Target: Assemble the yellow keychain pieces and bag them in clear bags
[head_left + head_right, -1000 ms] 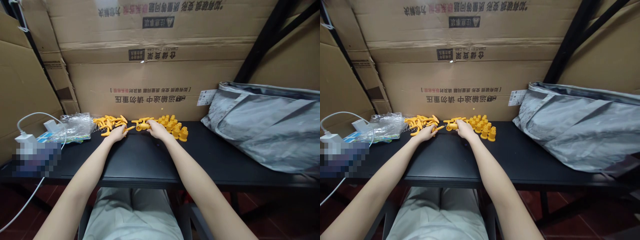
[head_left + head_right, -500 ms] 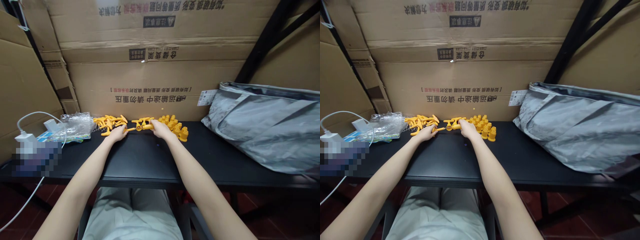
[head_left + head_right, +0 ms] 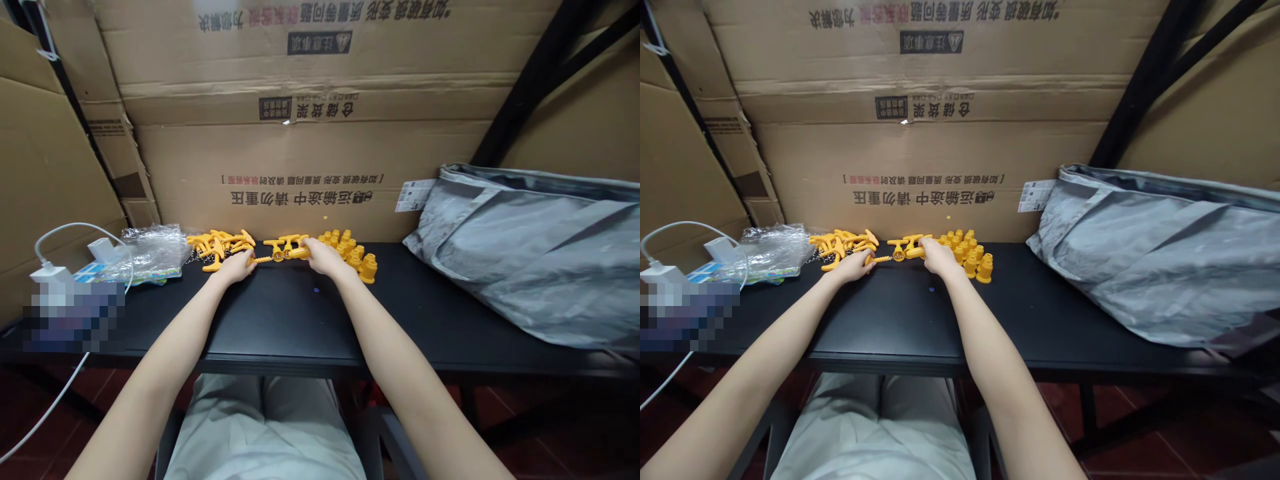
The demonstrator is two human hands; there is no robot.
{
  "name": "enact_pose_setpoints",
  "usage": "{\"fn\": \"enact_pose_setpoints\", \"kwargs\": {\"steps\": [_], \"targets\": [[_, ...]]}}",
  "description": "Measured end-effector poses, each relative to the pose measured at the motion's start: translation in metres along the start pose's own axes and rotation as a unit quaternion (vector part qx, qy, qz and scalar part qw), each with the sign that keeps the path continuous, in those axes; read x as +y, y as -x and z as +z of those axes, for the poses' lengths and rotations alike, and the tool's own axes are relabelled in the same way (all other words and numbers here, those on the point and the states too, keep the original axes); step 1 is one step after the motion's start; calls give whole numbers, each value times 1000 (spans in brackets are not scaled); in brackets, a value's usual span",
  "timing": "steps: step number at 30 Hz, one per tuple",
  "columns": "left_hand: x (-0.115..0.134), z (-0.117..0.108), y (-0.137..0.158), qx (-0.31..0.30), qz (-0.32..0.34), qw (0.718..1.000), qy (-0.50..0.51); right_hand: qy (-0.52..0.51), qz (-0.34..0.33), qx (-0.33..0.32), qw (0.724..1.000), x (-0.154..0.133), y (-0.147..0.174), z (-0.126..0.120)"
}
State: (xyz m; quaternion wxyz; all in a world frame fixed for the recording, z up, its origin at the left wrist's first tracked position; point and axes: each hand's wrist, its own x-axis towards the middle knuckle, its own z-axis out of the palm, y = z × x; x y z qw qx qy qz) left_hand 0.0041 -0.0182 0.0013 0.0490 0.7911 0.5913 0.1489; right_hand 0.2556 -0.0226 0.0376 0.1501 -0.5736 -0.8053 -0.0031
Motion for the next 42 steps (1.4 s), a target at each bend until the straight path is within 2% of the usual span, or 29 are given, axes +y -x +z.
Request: {"fn": "enact_pose_setpoints", "kwargs": {"steps": [4,12,21,26,32,35,38,42], "targets": [[0,-1,0,-2,2,1000,-22,-13,-7,-10,1000,1,0,0],[1,2,0,6,18,1000,-11,-47,-55,-6,997,3,-9,16],[-1,7,-1,42,72,996,27,-171,-77,-42,981,-3,-9,17],[-1,3,1,77,55,995,31,-304,-39,-68,949,-4,-10,20],[4,-1,2,84,14,996,31,-408,24,-101,907,-5,-11,28],[4,-1,3,87,5,996,33,-468,2,-135,873,2,-11,31],[4,-2,3,95,11,995,39,-514,-22,-143,845,8,-12,33],[4,-3,3,107,16,993,47,-532,-22,-146,834,8,-13,34]]}}
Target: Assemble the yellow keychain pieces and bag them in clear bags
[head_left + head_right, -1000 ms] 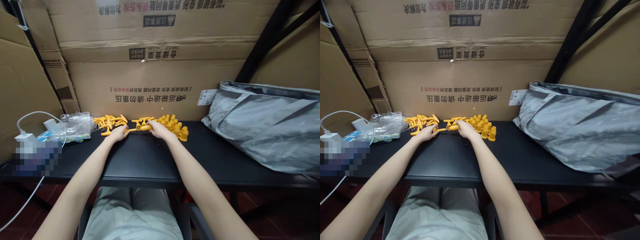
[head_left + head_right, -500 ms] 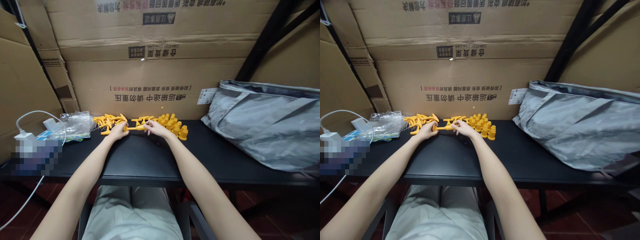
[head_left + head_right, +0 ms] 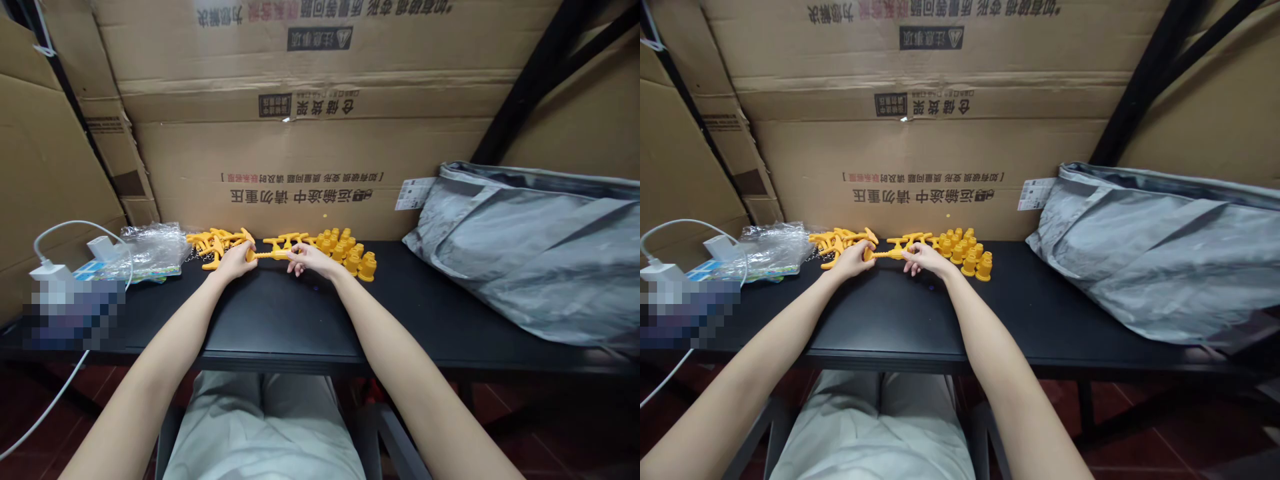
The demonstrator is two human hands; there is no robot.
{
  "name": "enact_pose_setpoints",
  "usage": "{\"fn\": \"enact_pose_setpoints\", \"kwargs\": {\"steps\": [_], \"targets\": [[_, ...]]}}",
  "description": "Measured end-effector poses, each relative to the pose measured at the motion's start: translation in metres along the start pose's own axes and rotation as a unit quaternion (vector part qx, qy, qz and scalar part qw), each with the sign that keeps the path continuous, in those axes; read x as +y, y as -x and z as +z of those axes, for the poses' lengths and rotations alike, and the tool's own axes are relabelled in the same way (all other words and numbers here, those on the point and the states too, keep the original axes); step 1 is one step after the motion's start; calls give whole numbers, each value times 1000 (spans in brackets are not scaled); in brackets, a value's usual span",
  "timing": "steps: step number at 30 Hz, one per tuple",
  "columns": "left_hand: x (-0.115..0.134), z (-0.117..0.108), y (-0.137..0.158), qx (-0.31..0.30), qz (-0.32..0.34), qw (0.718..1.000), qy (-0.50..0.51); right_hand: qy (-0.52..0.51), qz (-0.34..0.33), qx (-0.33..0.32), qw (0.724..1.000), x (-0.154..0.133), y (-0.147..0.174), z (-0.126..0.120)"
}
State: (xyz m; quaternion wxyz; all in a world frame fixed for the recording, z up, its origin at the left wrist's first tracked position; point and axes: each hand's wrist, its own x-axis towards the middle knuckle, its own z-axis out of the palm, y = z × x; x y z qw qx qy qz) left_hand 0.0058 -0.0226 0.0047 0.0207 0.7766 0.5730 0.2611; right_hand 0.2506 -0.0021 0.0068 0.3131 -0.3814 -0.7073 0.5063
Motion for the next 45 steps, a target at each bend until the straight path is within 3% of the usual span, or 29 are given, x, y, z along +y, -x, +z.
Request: {"fn": "enact_pose_setpoints", "kwargs": {"steps": [8,15,20,25,28,32,40,45], "targets": [[1,2,0,10,11,1000,-1,23,72,40,996,-1,-3,6],[3,2,0,13,13,1000,1,-10,40,-5,999,-9,7,-1],[6,0,2,37,15,999,16,-42,49,23,998,-8,1,5],[7,0,2,40,19,999,12,-7,89,68,994,-7,-3,8],[7,0,2,40,17,999,13,-9,81,45,996,-6,0,2],[7,1,2,45,23,999,15,-24,20,30,999,-5,3,-3],[6,2,1,45,31,999,6,40,94,70,992,-9,-1,6],[5,2,1,31,26,999,-6,15,58,37,997,-4,2,-4]]}}
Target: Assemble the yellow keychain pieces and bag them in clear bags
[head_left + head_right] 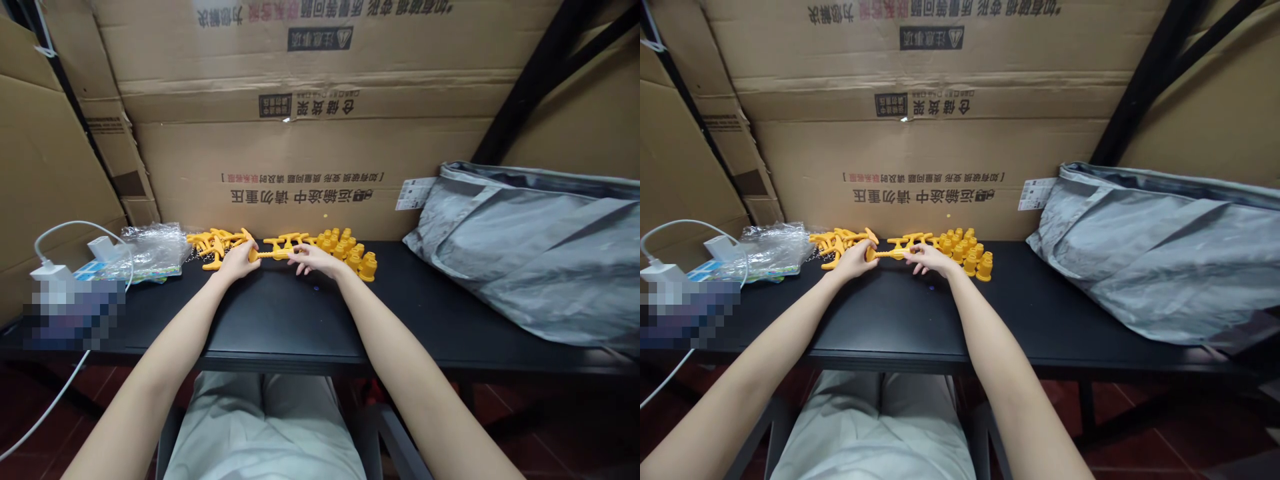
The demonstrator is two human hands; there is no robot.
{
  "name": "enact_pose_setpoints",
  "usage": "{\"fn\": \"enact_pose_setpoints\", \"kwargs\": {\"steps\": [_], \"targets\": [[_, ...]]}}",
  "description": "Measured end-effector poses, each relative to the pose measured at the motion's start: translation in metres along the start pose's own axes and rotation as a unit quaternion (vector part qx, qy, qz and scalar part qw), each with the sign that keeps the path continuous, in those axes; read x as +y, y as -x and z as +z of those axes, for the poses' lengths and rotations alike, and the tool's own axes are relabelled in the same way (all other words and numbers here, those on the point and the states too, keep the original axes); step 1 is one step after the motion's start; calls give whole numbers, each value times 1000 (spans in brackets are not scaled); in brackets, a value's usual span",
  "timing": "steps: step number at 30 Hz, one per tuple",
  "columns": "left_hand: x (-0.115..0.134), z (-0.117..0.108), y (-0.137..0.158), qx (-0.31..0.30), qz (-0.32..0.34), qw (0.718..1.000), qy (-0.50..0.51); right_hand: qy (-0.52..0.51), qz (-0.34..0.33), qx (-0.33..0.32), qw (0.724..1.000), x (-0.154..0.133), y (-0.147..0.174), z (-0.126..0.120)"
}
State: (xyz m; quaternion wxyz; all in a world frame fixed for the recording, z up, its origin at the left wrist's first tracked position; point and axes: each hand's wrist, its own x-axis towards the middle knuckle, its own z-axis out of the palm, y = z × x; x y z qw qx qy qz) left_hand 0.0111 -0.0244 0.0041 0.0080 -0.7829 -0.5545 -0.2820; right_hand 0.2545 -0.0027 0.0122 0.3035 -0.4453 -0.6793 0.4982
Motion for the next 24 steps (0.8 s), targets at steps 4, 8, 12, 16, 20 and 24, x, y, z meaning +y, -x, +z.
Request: {"fn": "enact_pose_setpoints", "kwargs": {"steps": [4,8,12,16,20,24], "targets": [[-3,1,0,-8,2,1000,1,-12,-39,-4,999,5,-2,-4],[-4,2,1,-11,10,1000,5,-5,-45,-4,999,5,-3,-3],[-4,2,1,-11,10,1000,4,3,-47,-5,999,2,-1,-2],[-3,2,2,-12,8,1000,2,13,-49,0,999,1,-1,-1],[-3,2,1,-6,10,1000,9,25,-50,-2,998,0,0,0],[-2,2,1,0,8,1000,17,27,-49,-2,998,-1,0,1]]}}
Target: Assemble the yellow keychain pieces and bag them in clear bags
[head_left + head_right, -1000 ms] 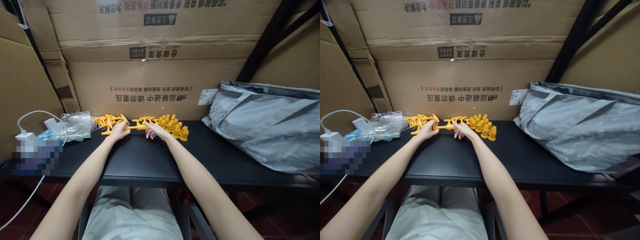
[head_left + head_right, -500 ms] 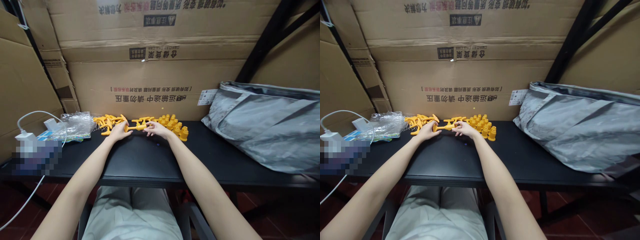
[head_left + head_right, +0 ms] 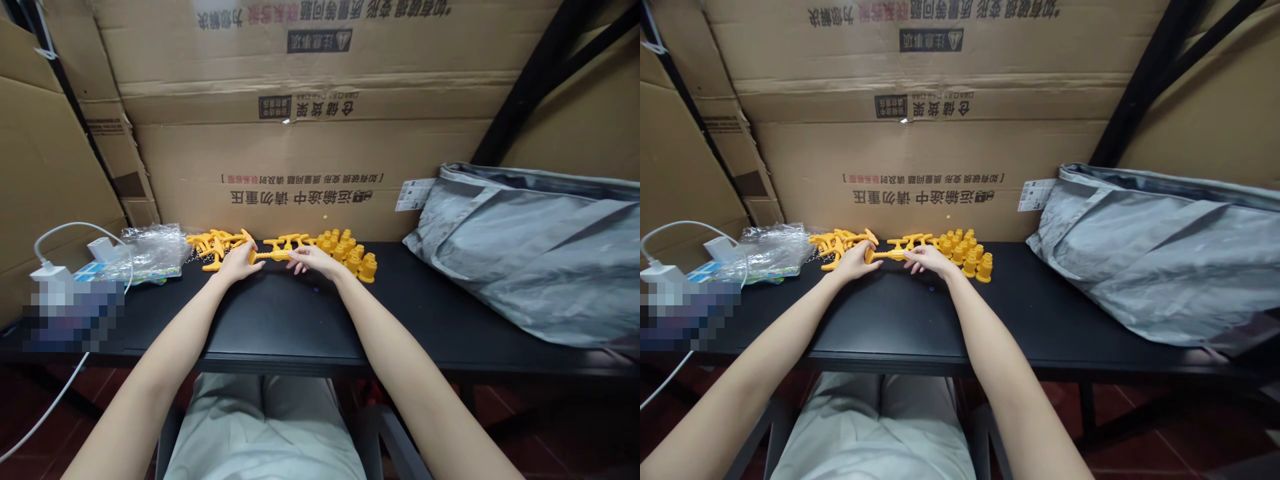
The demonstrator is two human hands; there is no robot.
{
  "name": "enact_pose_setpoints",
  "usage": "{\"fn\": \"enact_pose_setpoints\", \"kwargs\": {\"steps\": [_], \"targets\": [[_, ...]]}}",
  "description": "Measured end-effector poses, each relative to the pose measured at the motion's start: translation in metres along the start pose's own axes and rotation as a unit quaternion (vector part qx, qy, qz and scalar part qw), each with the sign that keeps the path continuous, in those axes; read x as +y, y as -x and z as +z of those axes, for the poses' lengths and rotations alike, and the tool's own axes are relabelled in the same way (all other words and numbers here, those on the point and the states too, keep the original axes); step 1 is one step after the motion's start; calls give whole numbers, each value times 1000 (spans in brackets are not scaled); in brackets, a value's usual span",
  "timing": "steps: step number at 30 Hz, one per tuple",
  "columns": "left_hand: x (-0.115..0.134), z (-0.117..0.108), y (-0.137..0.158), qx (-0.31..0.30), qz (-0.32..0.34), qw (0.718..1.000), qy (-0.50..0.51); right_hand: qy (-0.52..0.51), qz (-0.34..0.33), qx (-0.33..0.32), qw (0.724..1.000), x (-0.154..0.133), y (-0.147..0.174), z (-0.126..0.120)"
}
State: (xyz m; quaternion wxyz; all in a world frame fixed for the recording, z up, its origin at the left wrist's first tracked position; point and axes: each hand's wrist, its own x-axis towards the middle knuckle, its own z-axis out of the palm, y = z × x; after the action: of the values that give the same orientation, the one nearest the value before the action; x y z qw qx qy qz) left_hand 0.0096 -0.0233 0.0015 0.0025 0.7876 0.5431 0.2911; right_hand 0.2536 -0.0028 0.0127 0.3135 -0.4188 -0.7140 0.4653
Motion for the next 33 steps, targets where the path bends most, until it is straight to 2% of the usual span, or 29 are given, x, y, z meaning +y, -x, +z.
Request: {"fn": "enact_pose_setpoints", "kwargs": {"steps": [11,20,33], "targets": [[2,-3,2,-1,-6,1000,-18,-32,-14,23,999,13,-7,-3],[3,-2,2,5,5,1000,-10,-11,-20,7,1000,5,-2,1],[1,4,1,18,10,999,-28,-27,8,7,1000,-1,0,6]]}}
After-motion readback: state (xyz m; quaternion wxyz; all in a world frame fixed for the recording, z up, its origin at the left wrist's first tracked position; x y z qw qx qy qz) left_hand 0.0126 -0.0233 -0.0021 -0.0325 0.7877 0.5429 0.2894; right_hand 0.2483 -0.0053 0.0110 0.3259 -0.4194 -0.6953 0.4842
